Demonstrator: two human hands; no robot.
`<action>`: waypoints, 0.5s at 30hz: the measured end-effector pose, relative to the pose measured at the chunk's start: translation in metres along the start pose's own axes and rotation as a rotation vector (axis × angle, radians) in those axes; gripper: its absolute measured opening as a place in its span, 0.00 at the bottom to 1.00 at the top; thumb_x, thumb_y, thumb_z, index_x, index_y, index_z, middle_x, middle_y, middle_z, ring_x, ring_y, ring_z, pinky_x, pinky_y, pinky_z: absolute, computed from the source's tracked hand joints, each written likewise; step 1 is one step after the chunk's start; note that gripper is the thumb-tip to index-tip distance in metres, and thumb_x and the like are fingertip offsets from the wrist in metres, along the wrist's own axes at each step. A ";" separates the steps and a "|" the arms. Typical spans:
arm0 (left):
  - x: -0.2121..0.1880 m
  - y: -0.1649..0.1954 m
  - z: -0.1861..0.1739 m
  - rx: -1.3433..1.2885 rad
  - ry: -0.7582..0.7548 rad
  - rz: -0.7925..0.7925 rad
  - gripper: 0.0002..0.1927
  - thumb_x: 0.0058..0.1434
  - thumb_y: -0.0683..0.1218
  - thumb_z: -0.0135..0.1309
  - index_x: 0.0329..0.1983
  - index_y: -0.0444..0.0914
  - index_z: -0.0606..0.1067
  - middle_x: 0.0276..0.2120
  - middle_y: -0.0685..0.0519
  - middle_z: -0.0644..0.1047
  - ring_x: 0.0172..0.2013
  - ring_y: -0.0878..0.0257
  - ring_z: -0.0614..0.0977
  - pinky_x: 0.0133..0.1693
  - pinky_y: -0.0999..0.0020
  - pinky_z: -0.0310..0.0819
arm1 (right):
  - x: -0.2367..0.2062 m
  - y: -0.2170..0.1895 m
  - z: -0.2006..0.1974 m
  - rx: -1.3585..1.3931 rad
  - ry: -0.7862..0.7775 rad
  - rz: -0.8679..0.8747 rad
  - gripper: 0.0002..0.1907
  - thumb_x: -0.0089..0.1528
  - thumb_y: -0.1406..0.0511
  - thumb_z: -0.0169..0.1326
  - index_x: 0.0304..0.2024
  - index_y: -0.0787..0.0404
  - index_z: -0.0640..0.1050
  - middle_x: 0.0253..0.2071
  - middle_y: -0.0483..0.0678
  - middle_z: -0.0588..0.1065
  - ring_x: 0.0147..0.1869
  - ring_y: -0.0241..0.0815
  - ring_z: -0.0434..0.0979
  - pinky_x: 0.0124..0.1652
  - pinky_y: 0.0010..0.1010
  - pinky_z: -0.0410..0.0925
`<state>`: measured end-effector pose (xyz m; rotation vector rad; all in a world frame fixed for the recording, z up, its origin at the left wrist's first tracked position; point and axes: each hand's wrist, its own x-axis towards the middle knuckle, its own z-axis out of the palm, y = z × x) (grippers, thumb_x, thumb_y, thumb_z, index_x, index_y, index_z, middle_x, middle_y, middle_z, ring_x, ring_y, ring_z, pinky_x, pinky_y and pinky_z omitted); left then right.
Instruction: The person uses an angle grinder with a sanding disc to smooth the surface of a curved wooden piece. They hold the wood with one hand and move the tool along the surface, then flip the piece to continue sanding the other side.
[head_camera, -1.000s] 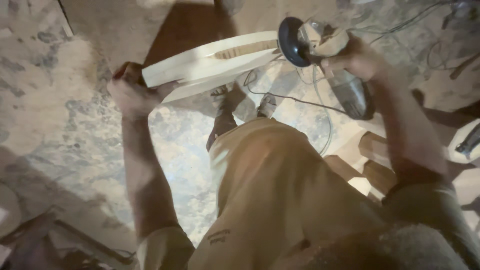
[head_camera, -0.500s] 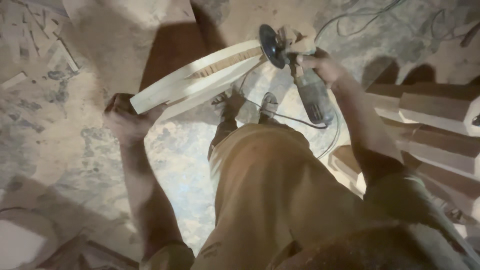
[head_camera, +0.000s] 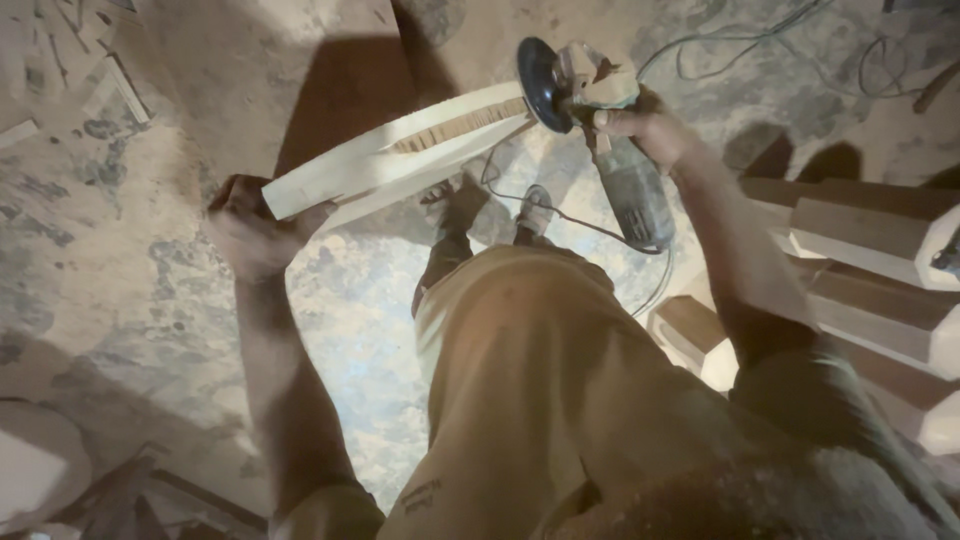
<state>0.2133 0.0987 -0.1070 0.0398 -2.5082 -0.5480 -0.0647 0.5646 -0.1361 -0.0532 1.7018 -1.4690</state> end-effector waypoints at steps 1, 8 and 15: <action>-0.002 0.002 -0.002 -0.019 -0.022 -0.048 0.39 0.60 0.72 0.71 0.35 0.40 0.60 0.23 0.53 0.70 0.23 0.55 0.76 0.27 0.60 0.73 | 0.000 -0.002 0.000 -0.009 -0.004 0.010 0.37 0.58 0.62 0.63 0.67 0.70 0.68 0.57 0.55 0.77 0.60 0.51 0.77 0.61 0.37 0.70; -0.002 0.000 0.000 0.118 0.049 0.028 0.43 0.59 0.73 0.70 0.40 0.32 0.64 0.24 0.50 0.70 0.22 0.53 0.74 0.25 0.60 0.69 | -0.002 -0.019 0.004 -0.076 0.033 0.055 0.43 0.56 0.60 0.63 0.70 0.68 0.64 0.63 0.56 0.74 0.66 0.50 0.74 0.64 0.37 0.66; 0.004 0.005 -0.004 0.110 -0.068 -0.192 0.39 0.53 0.76 0.68 0.27 0.42 0.63 0.21 0.52 0.71 0.19 0.58 0.76 0.22 0.61 0.70 | 0.003 -0.016 -0.004 -0.102 0.001 0.010 0.45 0.56 0.59 0.65 0.70 0.72 0.65 0.62 0.59 0.74 0.66 0.54 0.74 0.64 0.40 0.67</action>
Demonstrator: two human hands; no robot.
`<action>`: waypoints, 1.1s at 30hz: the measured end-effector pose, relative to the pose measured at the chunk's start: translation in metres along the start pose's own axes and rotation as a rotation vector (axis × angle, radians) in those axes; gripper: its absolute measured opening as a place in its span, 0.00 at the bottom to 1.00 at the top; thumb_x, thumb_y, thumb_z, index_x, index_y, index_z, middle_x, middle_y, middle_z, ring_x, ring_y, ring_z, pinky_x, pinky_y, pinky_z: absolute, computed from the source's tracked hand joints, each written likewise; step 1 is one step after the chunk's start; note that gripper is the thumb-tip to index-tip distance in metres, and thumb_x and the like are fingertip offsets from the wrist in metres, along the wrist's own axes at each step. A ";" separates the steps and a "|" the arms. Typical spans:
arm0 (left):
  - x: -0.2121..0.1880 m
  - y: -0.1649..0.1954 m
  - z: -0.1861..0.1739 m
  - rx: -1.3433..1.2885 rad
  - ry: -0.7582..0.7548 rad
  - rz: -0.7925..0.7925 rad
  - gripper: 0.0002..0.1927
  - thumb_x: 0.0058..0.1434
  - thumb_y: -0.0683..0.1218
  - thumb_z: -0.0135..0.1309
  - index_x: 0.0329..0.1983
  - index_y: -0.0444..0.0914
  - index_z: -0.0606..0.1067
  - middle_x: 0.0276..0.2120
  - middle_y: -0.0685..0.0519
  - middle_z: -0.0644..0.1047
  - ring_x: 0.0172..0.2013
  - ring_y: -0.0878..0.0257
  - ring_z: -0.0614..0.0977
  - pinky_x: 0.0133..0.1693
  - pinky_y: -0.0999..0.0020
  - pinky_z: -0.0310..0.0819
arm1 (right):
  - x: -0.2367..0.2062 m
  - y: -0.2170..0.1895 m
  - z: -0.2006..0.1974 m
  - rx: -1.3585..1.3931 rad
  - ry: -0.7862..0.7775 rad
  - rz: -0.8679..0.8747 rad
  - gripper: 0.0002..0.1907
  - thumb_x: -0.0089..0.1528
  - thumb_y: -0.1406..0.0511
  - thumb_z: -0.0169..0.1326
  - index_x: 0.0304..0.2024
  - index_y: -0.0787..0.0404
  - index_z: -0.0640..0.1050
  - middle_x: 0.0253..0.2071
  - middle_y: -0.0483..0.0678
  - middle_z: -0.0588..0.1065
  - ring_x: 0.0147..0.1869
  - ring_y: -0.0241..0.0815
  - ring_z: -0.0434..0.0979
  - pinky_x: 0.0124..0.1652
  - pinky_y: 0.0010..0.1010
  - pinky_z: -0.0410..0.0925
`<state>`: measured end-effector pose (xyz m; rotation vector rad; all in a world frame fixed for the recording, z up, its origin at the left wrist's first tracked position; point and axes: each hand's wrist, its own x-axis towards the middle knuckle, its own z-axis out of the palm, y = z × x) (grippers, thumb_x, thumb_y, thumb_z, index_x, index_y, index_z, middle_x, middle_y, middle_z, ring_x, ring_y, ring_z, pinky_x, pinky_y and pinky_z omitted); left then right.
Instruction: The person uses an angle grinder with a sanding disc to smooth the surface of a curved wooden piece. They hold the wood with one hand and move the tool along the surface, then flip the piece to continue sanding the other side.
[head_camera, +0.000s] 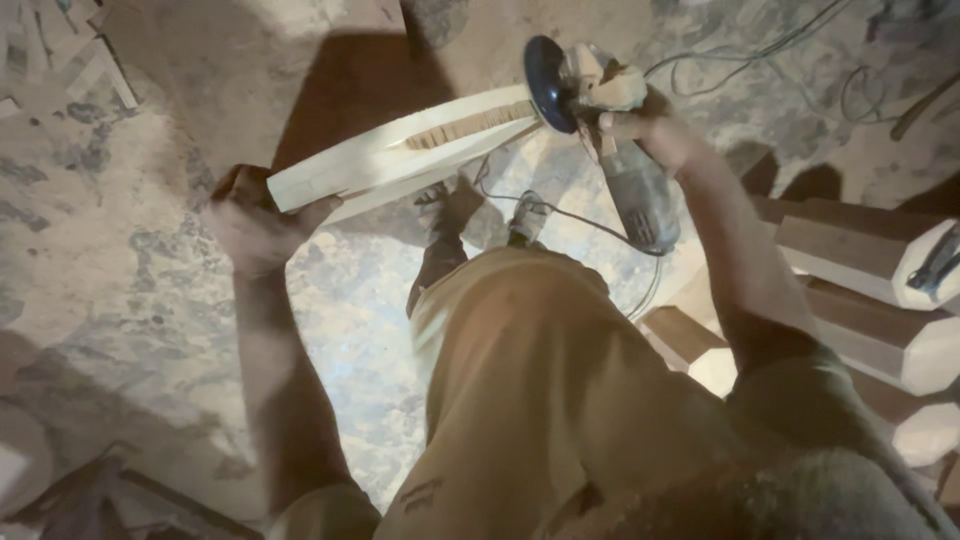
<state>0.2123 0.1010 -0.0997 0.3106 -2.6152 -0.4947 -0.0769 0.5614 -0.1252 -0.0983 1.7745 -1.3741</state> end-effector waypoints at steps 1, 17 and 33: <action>0.000 0.000 -0.001 0.001 0.002 -0.005 0.39 0.52 0.76 0.68 0.26 0.42 0.63 0.20 0.52 0.71 0.18 0.58 0.75 0.20 0.60 0.69 | 0.002 0.002 -0.002 -0.014 0.034 0.020 0.45 0.57 0.59 0.66 0.71 0.71 0.63 0.63 0.58 0.74 0.67 0.53 0.74 0.65 0.38 0.66; -0.009 -0.018 0.015 0.044 0.033 0.034 0.39 0.59 0.80 0.58 0.23 0.45 0.61 0.19 0.57 0.69 0.16 0.65 0.71 0.17 0.67 0.66 | -0.039 -0.109 0.057 -0.384 -0.151 -0.162 0.46 0.58 0.64 0.65 0.72 0.70 0.59 0.65 0.64 0.72 0.72 0.57 0.71 0.70 0.47 0.63; -0.005 -0.008 0.004 -0.009 0.001 -0.018 0.39 0.55 0.77 0.67 0.22 0.42 0.66 0.21 0.53 0.74 0.20 0.61 0.77 0.22 0.65 0.71 | -0.035 -0.088 0.026 -0.294 0.018 0.024 0.57 0.52 0.58 0.70 0.73 0.71 0.52 0.66 0.66 0.69 0.72 0.59 0.69 0.70 0.47 0.60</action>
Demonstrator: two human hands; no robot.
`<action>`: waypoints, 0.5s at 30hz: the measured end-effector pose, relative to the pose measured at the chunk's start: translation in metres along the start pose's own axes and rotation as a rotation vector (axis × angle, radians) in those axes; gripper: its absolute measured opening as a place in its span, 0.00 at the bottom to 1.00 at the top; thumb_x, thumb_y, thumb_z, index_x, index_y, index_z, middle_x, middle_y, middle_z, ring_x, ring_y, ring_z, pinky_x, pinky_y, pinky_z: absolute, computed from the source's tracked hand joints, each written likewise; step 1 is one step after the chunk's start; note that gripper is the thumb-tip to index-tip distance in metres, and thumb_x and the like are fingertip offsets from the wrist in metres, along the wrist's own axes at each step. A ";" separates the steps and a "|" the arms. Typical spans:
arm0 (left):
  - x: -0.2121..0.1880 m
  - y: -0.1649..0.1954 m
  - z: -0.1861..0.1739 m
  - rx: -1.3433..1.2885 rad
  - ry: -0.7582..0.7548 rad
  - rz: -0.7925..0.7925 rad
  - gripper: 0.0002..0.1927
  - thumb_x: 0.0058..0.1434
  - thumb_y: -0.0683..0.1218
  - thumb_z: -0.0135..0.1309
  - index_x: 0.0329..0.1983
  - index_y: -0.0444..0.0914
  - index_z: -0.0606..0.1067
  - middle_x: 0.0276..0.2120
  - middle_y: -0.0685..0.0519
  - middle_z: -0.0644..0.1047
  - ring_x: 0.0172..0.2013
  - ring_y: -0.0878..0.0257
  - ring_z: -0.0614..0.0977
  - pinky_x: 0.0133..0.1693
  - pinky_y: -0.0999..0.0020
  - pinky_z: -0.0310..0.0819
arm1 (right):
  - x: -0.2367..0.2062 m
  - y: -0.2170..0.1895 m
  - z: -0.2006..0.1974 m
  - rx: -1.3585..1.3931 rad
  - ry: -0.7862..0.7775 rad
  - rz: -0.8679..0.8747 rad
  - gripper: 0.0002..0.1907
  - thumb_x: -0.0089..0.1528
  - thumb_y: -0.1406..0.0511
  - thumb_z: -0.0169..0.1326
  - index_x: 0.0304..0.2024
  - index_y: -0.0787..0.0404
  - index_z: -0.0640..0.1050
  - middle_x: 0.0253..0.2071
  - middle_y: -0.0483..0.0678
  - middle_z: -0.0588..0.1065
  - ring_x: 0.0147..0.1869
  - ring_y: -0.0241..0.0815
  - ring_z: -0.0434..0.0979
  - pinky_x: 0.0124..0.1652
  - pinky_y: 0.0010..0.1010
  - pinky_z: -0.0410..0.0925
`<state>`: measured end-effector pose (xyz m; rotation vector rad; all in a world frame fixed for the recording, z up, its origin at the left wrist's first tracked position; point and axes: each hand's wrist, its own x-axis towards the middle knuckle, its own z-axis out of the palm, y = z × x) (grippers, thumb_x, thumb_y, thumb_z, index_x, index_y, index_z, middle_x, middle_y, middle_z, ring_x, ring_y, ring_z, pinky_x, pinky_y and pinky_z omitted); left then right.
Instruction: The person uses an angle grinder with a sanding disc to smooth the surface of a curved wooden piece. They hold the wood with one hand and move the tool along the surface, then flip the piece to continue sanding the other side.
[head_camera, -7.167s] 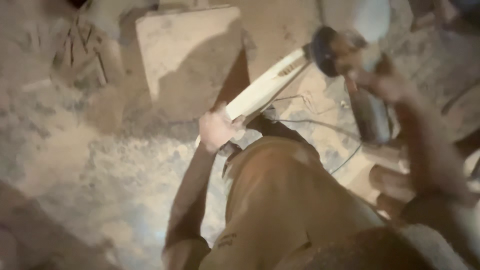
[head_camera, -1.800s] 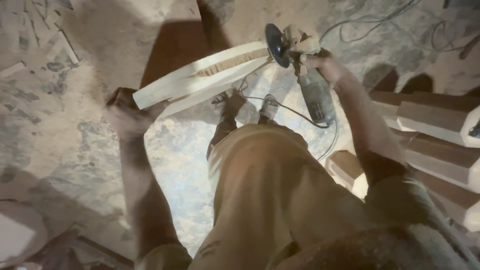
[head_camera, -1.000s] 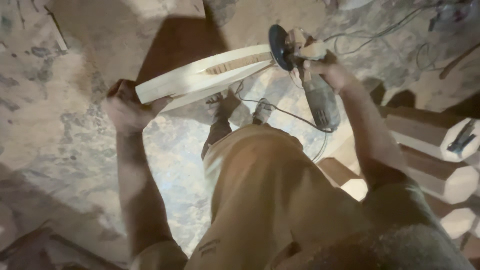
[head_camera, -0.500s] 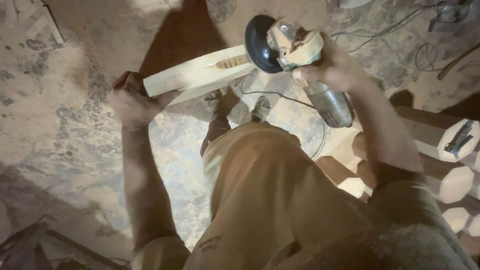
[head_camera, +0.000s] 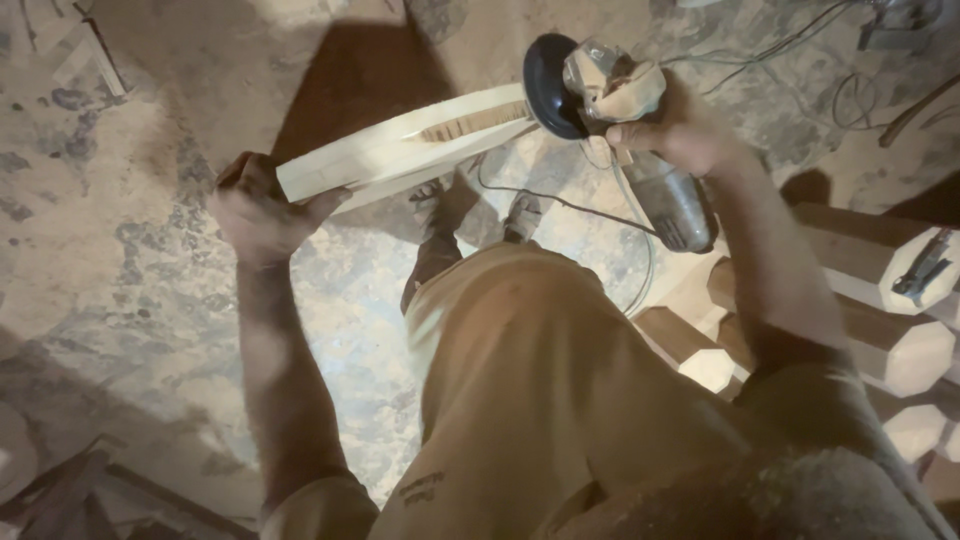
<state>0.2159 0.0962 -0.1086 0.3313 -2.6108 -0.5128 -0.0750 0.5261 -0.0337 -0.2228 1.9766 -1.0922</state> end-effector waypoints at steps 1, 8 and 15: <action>0.001 0.001 -0.001 0.000 -0.005 -0.003 0.38 0.55 0.77 0.66 0.23 0.42 0.66 0.22 0.53 0.75 0.21 0.61 0.78 0.22 0.65 0.72 | 0.002 0.006 -0.002 0.005 -0.011 -0.014 0.57 0.52 0.58 0.70 0.73 0.71 0.53 0.67 0.66 0.69 0.72 0.59 0.69 0.70 0.47 0.60; 0.000 -0.007 0.007 -0.087 0.010 0.047 0.37 0.60 0.77 0.64 0.23 0.44 0.66 0.19 0.57 0.73 0.19 0.63 0.77 0.22 0.65 0.74 | 0.013 0.053 -0.012 -0.032 0.078 0.153 0.66 0.55 0.53 0.70 0.74 0.76 0.40 0.66 0.71 0.65 0.71 0.59 0.69 0.69 0.44 0.62; -0.001 -0.011 0.012 -0.021 0.096 0.168 0.41 0.63 0.78 0.61 0.28 0.37 0.65 0.19 0.57 0.68 0.19 0.63 0.74 0.22 0.65 0.73 | 0.025 0.102 -0.005 0.206 0.050 0.069 0.57 0.56 0.53 0.69 0.75 0.73 0.53 0.69 0.67 0.68 0.72 0.61 0.68 0.70 0.41 0.62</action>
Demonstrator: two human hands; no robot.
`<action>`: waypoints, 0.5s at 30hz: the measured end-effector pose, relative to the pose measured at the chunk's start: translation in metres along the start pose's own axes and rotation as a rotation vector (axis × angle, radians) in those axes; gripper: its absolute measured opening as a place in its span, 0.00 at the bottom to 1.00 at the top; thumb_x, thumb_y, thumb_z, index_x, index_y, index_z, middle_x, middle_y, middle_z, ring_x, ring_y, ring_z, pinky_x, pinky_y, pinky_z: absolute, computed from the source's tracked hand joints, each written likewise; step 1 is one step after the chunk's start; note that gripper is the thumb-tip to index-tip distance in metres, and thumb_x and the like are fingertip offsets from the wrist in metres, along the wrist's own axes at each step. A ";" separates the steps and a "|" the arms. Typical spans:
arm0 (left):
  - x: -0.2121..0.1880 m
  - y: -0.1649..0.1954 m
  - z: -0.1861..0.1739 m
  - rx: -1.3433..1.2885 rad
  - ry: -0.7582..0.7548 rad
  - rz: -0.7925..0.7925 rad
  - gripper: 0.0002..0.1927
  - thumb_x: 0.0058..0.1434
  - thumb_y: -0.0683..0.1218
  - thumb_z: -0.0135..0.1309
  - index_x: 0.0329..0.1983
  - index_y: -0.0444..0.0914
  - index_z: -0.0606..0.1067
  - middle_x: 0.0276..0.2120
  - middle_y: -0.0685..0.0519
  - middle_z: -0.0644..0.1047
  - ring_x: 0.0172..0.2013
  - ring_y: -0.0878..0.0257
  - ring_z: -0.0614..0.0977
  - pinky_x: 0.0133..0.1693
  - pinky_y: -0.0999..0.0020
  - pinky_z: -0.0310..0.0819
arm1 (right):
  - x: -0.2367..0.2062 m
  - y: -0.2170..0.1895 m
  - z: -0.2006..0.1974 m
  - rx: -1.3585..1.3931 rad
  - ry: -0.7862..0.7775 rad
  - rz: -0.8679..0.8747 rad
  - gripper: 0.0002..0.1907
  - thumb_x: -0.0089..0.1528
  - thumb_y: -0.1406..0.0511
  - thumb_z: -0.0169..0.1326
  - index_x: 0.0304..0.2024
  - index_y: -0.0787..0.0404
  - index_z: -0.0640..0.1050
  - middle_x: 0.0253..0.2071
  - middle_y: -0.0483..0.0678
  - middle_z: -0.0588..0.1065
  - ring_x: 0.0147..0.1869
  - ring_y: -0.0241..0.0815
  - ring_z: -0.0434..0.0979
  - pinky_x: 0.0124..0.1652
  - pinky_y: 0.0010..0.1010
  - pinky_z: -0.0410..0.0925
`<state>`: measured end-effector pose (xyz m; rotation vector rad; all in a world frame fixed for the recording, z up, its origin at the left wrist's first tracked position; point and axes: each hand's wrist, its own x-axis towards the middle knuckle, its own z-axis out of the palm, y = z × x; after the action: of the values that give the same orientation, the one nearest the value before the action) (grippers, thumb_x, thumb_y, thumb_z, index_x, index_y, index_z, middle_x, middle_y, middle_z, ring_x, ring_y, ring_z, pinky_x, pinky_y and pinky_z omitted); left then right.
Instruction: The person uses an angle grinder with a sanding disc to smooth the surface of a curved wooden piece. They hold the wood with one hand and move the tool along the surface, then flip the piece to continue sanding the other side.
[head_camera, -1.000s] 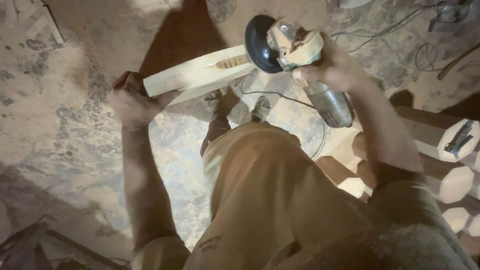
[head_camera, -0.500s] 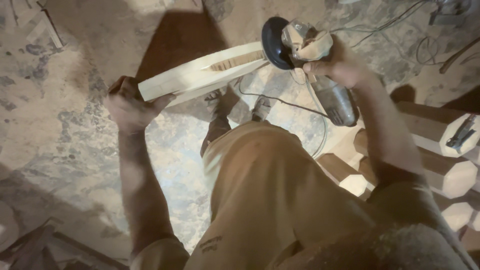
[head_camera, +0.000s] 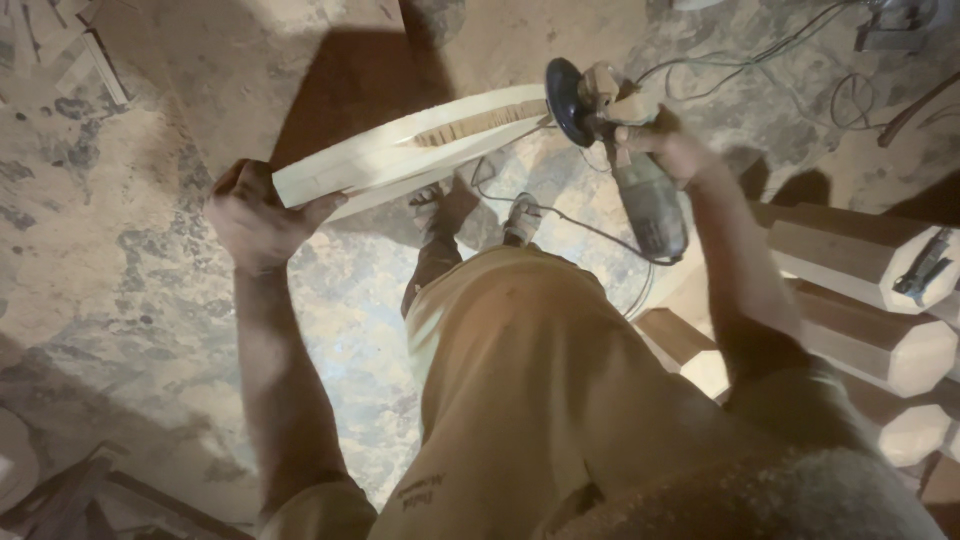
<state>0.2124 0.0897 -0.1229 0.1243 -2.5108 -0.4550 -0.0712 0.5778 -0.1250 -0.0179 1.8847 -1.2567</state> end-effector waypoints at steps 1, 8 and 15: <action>0.001 0.001 -0.001 0.022 0.042 0.052 0.43 0.64 0.78 0.60 0.31 0.34 0.66 0.20 0.57 0.68 0.20 0.62 0.74 0.24 0.65 0.73 | 0.000 0.005 0.004 0.075 0.005 0.040 0.55 0.56 0.54 0.68 0.75 0.72 0.55 0.68 0.66 0.69 0.71 0.60 0.69 0.69 0.41 0.62; 0.004 0.008 -0.009 0.036 -0.050 -0.118 0.43 0.55 0.80 0.63 0.23 0.39 0.63 0.19 0.53 0.71 0.18 0.60 0.76 0.21 0.63 0.70 | -0.005 0.001 0.015 0.184 -0.031 -0.004 0.47 0.56 0.58 0.65 0.73 0.70 0.63 0.65 0.60 0.73 0.67 0.56 0.73 0.66 0.43 0.67; 0.011 0.016 -0.013 0.008 -0.096 -0.185 0.42 0.54 0.80 0.68 0.23 0.39 0.68 0.24 0.49 0.77 0.22 0.57 0.80 0.24 0.61 0.74 | -0.022 -0.066 0.028 -0.066 -0.048 -0.080 0.48 0.55 0.63 0.65 0.73 0.67 0.58 0.66 0.56 0.71 0.69 0.52 0.71 0.66 0.41 0.65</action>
<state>0.2110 0.0985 -0.1013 0.3483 -2.6073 -0.5370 -0.0663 0.5336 -0.0642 -0.1580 1.8998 -1.2357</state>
